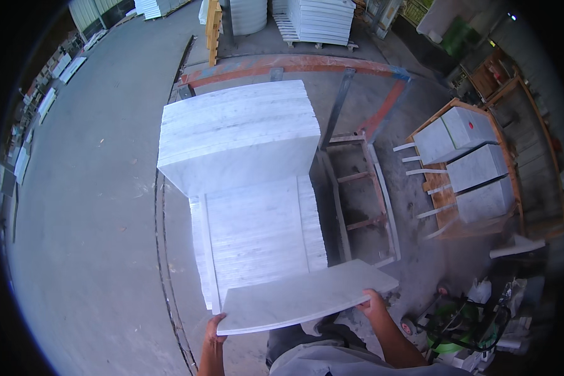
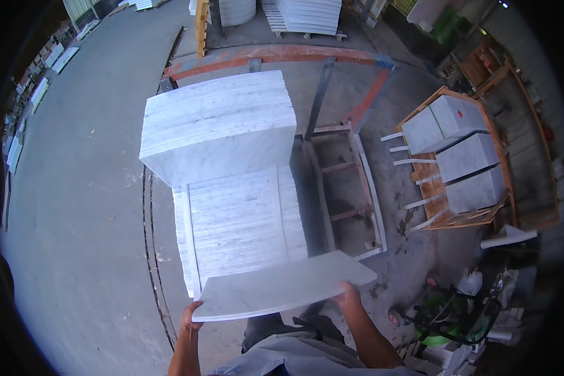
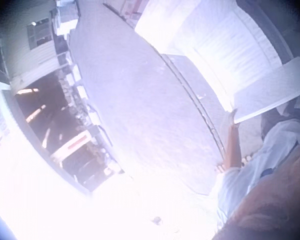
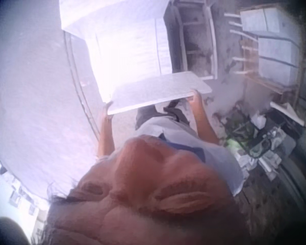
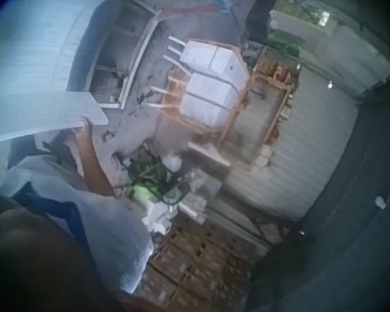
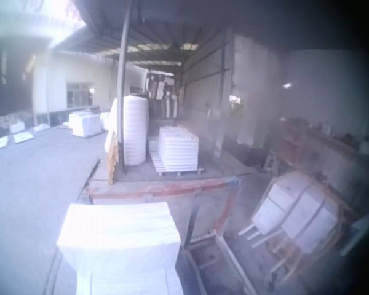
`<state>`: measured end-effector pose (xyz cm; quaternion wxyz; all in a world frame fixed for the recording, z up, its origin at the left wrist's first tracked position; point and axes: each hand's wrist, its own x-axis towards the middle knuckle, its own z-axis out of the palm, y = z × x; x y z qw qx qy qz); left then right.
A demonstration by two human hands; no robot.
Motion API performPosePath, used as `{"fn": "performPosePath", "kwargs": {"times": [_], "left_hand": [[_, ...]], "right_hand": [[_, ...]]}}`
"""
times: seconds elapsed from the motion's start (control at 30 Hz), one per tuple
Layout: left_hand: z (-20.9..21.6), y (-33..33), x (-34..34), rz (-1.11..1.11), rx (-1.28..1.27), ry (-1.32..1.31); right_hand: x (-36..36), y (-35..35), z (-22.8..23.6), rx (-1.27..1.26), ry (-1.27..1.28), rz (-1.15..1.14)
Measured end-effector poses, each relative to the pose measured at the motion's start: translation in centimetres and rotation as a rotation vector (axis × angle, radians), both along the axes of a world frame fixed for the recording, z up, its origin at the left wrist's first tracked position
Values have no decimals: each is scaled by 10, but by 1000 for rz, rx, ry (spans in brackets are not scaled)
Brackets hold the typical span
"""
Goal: The person repeatedly picks up stacks of white rectangular panels from a metal cart and places them onto a wooden rack. The person handles the panels by hand, walking between the cart and the rack multiple times to transfer the material.
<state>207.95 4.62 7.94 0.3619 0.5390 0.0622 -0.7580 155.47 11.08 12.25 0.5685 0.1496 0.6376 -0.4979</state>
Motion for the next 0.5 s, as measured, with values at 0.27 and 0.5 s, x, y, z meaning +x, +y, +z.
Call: {"fn": "performPosePath", "kwargs": {"times": [0.27, 0.5], "left_hand": [[-33, 90, -77, -385, 101, -118], [-3, 101, -215, -480, 43, -80]], "right_hand": [[-68, 210, 3, 7, -191, -385], [-131, 374, -37, -246, 26, -300]]}}
